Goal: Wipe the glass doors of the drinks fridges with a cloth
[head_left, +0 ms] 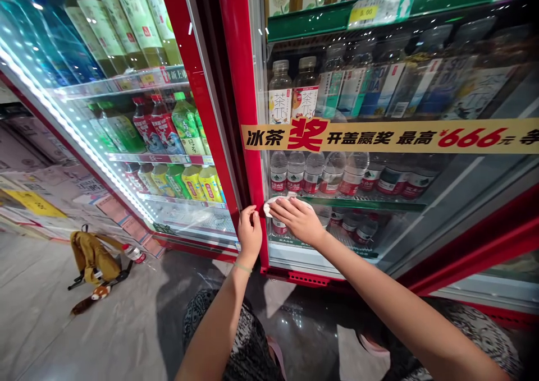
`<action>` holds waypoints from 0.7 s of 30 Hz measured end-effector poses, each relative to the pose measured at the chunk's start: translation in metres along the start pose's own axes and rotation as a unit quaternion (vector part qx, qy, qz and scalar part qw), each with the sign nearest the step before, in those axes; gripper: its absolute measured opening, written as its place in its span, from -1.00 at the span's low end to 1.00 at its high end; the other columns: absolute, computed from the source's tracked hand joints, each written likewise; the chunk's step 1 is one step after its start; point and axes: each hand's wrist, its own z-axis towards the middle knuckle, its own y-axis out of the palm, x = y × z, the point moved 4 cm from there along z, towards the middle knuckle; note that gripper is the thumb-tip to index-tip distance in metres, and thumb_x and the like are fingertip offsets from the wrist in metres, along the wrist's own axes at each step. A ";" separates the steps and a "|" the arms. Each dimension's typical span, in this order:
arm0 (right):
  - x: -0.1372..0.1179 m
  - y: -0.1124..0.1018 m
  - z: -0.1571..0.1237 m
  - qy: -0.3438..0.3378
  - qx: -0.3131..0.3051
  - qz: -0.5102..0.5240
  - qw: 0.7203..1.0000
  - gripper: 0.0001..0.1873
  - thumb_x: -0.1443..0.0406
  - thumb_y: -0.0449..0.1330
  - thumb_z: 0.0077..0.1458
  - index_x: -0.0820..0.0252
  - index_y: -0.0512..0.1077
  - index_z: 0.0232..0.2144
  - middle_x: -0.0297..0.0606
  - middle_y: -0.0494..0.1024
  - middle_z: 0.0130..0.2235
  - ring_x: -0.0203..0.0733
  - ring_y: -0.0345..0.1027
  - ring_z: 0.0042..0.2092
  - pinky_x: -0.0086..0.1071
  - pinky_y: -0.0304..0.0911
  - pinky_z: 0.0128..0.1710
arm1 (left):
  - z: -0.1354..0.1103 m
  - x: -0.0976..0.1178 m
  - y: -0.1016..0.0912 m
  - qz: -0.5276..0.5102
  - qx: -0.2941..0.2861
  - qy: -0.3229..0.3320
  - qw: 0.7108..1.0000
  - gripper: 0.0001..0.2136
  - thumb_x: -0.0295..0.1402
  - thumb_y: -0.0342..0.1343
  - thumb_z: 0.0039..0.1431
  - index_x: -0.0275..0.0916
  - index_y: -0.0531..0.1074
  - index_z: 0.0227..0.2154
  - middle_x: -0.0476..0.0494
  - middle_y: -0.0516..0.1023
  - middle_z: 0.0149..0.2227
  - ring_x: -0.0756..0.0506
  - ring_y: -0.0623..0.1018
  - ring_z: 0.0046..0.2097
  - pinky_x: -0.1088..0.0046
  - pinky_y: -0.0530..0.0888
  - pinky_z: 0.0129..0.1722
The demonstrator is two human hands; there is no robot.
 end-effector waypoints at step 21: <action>0.029 -0.022 0.063 0.162 0.011 0.010 0.987 -0.30 0.37 -0.01 0.38 -0.11 -0.02 0.47 -0.43 0.14 0.46 -0.08 -0.13 0.50 -0.03 -0.24 0.53 | -0.003 -0.007 0.010 -0.015 -0.056 -0.026 0.998 -0.81 -0.29 -0.01 0.41 -0.14 0.41 -0.02 -0.20 0.59 -0.08 -0.10 0.60 -0.04 0.30 0.54 -0.01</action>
